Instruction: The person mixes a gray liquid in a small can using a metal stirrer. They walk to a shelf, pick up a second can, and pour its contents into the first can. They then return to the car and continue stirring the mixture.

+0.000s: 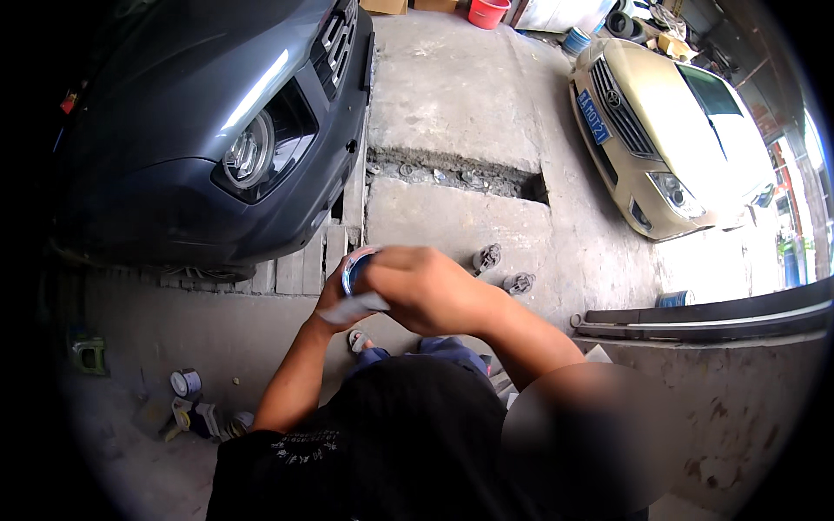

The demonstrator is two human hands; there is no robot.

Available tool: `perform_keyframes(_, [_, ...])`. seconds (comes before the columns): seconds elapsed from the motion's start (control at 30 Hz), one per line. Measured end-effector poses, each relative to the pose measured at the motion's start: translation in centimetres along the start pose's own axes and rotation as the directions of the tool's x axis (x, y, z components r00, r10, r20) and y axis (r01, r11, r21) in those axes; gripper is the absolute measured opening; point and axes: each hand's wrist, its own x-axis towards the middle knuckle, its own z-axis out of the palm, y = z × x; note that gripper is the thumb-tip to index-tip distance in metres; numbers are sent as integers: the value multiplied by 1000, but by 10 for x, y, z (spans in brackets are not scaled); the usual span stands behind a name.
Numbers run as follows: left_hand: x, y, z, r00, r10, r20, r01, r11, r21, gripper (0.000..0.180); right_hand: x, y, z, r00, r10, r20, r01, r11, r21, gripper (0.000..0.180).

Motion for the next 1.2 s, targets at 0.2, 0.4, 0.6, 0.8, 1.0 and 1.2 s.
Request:
perform_keyframes(0.2, [2,11,7,995,44,-91,-33,992,123,82,-9,14,-31,911,203,-358,-236,971,-49,9])
perform_keyframes(0.4, [-1,-2,-9,993,67,-95,-57,993,102,83,-21,12,-27,993,55,-103,-40,990,136,16])
perform_keyframes(0.6, [9,6,-2,997,36,-74,-31,997,66,84,12,9,-8,996,-75,-50,72,996,-47,10])
perform_keyframes(0.8, [5,8,-6,999,24,-42,-19,993,119,81,-24,15,-42,923,275,-271,-245,960,137,4])
perform_keyframes(1.0, [5,13,-7,1000,28,0,-28,999,27,81,-7,-1,-23,997,-68,28,64,991,118,5])
perform_keyframes(1.2, [3,13,1,993,-113,-22,113,994,-13,80,3,11,-14,987,56,-148,-59,998,-12,15])
